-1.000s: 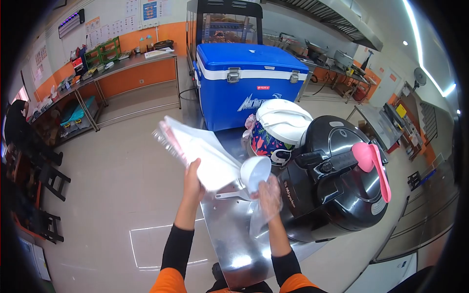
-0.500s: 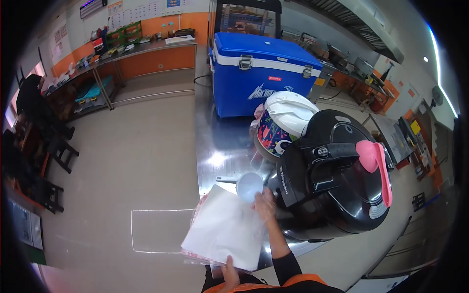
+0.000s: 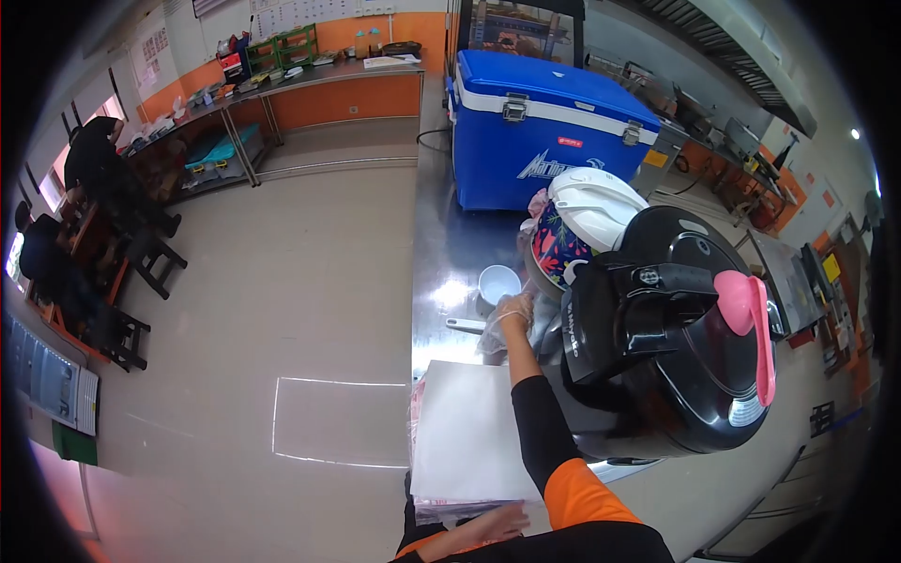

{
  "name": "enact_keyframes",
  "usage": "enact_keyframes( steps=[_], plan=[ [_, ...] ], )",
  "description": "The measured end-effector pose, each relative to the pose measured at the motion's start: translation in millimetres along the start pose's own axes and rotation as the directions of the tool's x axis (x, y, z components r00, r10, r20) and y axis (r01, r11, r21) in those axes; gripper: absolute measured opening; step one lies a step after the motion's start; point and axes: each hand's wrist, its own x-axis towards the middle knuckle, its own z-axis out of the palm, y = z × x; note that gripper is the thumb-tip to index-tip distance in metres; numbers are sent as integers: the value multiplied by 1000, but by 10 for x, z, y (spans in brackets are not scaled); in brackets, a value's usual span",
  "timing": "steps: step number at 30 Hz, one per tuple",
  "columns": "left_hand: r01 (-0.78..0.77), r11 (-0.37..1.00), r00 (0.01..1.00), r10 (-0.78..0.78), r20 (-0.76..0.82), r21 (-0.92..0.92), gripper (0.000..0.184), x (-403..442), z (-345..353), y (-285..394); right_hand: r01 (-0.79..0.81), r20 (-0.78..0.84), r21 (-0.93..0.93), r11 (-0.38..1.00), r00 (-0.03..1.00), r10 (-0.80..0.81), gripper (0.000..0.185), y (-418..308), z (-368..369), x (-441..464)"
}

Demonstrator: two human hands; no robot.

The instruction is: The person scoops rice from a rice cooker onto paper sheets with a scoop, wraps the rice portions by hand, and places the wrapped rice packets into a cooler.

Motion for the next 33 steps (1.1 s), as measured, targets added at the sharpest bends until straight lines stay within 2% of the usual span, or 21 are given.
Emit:
enact_keyframes(
  steps=[1, 3, 4, 5, 6, 7, 8, 9, 10, 11, 13, 16, 19, 25, 26, 28, 29, 31, 33],
  plan=[
    [44, 992, 998, -49, 38, 117, 68, -210, 61, 77, 2, 21, 40, 999, 1000, -3, 46, -42, -77, -47],
    [-5, 930, 997, -22, 70, 368, 59, -675, 157, 488, 43, 64, 21, 999, 997, -44, 56, -66, -149, -19],
    [-31, 875, 996, -14, 91, 483, 55, -828, 130, 606, 49, 37, 22, 999, 998, -50, 54, -127, -235, -101],
    [-205, 766, 949, 307, -67, 610, 46, -891, 31, 670, 56, 9, 24, 998, 998, -56, 53, -242, -399, -262],
    [-306, 594, 776, 609, -167, 745, 37, -938, -33, 761, 62, -17, 26, 998, 998, -62, 52, -303, -486, -367],
    [-237, 349, 543, 822, -174, 907, 31, -955, -83, 923, 151, 88, -49, 987, 985, -146, 49, -278, -487, -415],
    [-75, 104, 271, 959, -80, 992, 26, -982, -95, 1148, 246, 196, -111, 963, 955, -221, 46, -223, -488, -487],
    [-88, -12, 169, 985, 27, 996, 27, -915, -243, 1318, 339, 307, -161, 927, 910, -280, 43, -140, -486, -583],
    [-90, -131, 63, 989, 136, 987, 29, -811, -427, 1478, 395, 436, -113, 912, 844, -312, 38, -70, -473, -695],
    [-103, -128, 62, 989, 135, 986, 29, -737, -564, 1588, 444, 553, -59, 894, 760, -341, 35, 16, -453, -826],
    [-135, -112, 64, 991, 122, 984, 28, -641, -722, 1703, 673, 453, 200, 712, 581, -676, 37, 311, -378, -1103],
    [-184, 20, 90, 996, -4, 983, 28, -682, -643, 1794, 586, 601, 273, 763, 516, -611, 29, 309, -392, -1283],
    [-307, 58, 97, 995, -30, 950, 31, -687, -728, 1871, 677, 579, 225, 701, 486, -655, 19, 384, -381, -1312],
    [-55, -226, 131, 964, 232, 973, 42, -733, -841, 1942, 659, 602, 280, 698, 446, -662, 13, 555, -485, -1322],
    [-68, -212, 175, 959, 221, 975, 43, -740, -816, 1956, 651, 614, 286, 703, 439, -656, 13, 556, -501, -1326],
    [-90, -182, 266, 943, 200, 979, 44, -751, -764, 1988, 700, 634, 231, 676, 419, -650, 14, 557, -483, -1335],
    [-87, -221, 246, 940, 236, 971, 42, -729, -782, 2012, 722, 645, 203, 662, 410, -645, 15, 511, -497, -1370],
    [-78, -300, 203, 929, 310, 951, 39, -635, -858, 2097, 802, 673, 20, 597, 431, -601, 17, 411, -525, -1423],
    [-216, -189, 238, 941, 239, 958, 34, -594, -906, 2194, 832, 725, -161, 531, 465, -508, 21, 206, -573, -1503]
  ],
)
